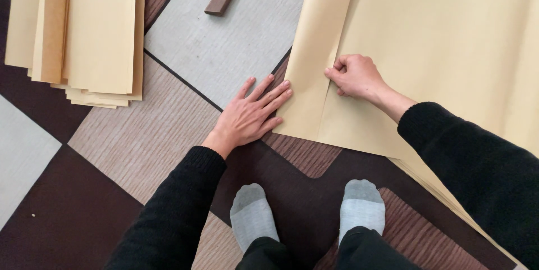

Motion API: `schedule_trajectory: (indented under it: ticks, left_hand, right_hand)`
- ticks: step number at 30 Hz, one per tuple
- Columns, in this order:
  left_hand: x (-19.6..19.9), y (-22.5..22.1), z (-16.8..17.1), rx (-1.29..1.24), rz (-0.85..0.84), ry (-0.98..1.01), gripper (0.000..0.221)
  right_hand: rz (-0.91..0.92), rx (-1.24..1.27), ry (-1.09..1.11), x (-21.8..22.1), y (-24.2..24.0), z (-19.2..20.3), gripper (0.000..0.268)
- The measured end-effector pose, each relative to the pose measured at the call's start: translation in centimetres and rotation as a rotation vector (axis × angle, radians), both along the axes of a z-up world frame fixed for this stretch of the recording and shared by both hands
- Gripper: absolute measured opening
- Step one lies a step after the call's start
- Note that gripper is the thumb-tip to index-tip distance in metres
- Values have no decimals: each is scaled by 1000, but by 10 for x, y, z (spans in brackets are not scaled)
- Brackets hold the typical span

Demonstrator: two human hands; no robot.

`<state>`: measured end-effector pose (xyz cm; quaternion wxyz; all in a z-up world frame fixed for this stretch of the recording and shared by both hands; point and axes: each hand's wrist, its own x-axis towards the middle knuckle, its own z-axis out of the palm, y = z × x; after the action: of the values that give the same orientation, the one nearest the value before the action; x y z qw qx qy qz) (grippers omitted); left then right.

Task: Folding and cutting long strips of brown paper from a large sheet using a knife.

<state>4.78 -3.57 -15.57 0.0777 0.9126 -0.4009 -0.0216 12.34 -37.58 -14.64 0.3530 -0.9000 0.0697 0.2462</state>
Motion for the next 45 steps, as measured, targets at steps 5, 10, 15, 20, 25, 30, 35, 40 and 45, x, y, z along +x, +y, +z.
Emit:
schedule_trajectory:
  ticks: [5, 10, 15, 20, 25, 30, 35, 40, 45]
  left_hand:
    - [0, 0, -3, -2, -5, -17, 73]
    - [0, 0, -6, -3, -5, -26, 72]
    - [0, 1, -7, -3, -7, -30, 72]
    - [1, 1, -9, -1, -9, -17, 73]
    - [1, 2, -9, 2, -16, -36, 73]
    - [0, 6, 1, -22, -39, -70, 72]
    - [0, -7, 20, -163, 14, -91, 72]
    - [11, -7, -20, -137, 0, -354, 79]
    - [16, -2, -58, -120, -8, -470, 87]
  right_hand:
    - [12, 13, -14, 0, -1, -2, 25]
    - [11, 3, -3, 0, 0, 0, 25]
    - [11, 12, -16, -1, 1, 1, 25]
    - [24, -30, 4, -1, 3, 5, 25]
    - [12, -61, 30, 1, 8, 9, 24]
    - [57, -182, -44, 0, 13, -6, 30]
    - [73, -244, -116, 2, 11, -28, 31]
    - [119, -311, -143, 10, 10, -21, 26]
    - [148, -328, -63, 8, 16, 4, 24]
